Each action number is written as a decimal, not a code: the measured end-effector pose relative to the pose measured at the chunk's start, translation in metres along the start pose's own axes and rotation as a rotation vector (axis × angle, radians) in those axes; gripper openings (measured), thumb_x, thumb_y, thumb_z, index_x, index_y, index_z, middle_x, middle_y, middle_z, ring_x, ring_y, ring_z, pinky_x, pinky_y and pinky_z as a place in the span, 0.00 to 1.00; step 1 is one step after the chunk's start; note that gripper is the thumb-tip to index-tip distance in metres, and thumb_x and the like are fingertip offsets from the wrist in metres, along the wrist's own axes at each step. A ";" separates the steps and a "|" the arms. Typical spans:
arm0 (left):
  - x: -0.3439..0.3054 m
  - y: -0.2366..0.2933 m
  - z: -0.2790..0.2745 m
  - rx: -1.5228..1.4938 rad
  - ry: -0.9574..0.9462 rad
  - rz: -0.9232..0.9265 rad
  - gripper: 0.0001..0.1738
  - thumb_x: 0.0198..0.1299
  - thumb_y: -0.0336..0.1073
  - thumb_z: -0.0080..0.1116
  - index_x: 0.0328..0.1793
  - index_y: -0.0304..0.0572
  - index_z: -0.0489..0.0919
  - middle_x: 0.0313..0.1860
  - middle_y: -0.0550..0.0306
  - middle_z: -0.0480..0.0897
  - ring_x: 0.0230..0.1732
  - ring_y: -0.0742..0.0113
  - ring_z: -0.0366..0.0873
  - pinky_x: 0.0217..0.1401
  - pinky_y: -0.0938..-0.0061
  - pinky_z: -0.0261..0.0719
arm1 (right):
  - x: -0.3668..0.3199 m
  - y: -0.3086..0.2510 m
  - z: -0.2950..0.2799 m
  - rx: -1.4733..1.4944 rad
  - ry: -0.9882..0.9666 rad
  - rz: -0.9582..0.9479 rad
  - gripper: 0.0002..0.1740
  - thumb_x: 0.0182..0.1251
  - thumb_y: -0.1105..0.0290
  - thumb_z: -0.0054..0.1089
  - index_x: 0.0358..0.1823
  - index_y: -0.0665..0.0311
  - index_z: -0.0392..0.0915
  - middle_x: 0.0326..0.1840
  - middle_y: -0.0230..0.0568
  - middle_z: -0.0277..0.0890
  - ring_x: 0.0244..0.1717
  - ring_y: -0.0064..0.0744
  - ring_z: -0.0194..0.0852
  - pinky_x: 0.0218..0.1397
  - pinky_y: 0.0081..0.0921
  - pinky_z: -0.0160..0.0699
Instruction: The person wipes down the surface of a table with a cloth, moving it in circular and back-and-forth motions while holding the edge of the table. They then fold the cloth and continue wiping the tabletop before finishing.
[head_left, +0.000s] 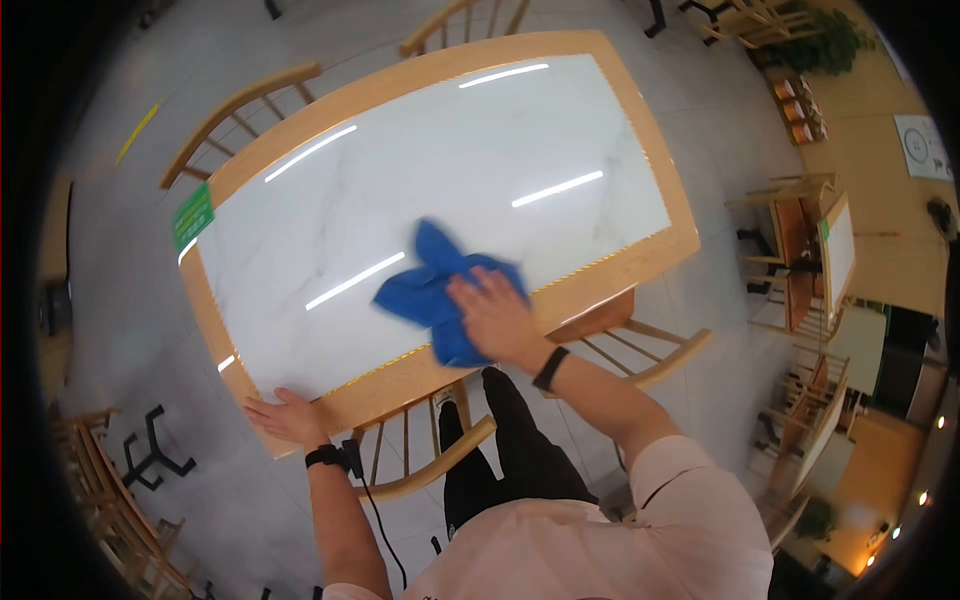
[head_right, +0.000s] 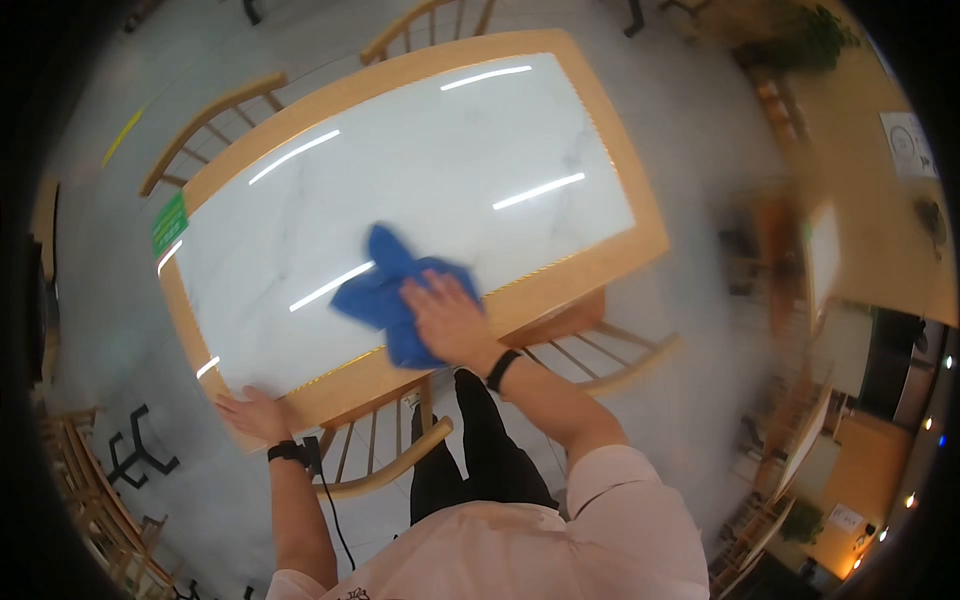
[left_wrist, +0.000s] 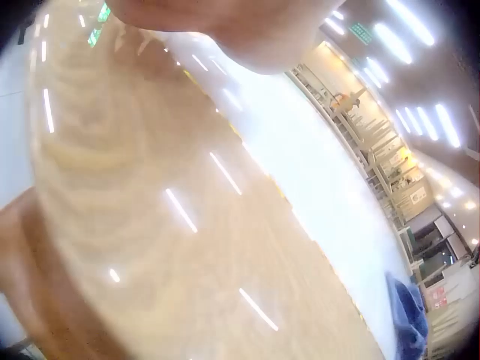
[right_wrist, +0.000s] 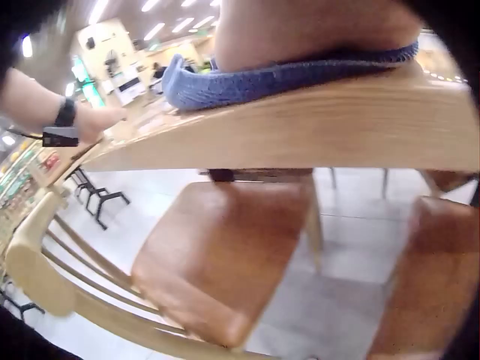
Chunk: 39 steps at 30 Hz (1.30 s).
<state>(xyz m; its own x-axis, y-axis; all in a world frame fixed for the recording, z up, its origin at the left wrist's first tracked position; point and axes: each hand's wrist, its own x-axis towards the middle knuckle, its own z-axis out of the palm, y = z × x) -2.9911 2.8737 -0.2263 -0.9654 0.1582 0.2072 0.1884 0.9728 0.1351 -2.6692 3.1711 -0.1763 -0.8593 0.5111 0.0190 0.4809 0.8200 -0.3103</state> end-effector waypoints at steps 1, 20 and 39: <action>0.007 0.008 0.008 -0.005 -0.005 0.021 0.42 0.76 0.48 0.49 0.88 0.33 0.55 0.89 0.33 0.54 0.88 0.34 0.52 0.87 0.44 0.53 | -0.014 0.028 -0.016 -0.070 0.023 0.107 0.32 0.71 0.65 0.54 0.76 0.63 0.72 0.80 0.45 0.69 0.82 0.58 0.59 0.85 0.56 0.56; 0.010 0.097 0.009 0.230 -0.139 -0.223 0.40 0.79 0.57 0.40 0.89 0.42 0.57 0.90 0.35 0.53 0.89 0.37 0.49 0.85 0.35 0.52 | -0.062 0.325 -0.044 -0.469 0.290 1.074 0.34 0.85 0.51 0.38 0.83 0.62 0.66 0.88 0.42 0.60 0.79 0.67 0.64 0.83 0.54 0.59; 0.009 0.115 -0.003 0.117 -0.188 -0.240 0.44 0.75 0.54 0.46 0.91 0.39 0.51 0.91 0.34 0.47 0.91 0.35 0.40 0.89 0.36 0.40 | 0.155 -0.100 0.024 -0.160 -0.097 -0.005 0.31 0.73 0.58 0.52 0.74 0.62 0.75 0.81 0.50 0.67 0.76 0.59 0.66 0.81 0.60 0.58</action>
<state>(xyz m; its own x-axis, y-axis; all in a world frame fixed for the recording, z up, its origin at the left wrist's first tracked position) -2.9770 2.9869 -0.2057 -0.9982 -0.0605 -0.0014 -0.0605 0.9972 0.0441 -2.8544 3.1622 -0.1656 -0.8707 0.4862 -0.0742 0.4917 0.8569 -0.1549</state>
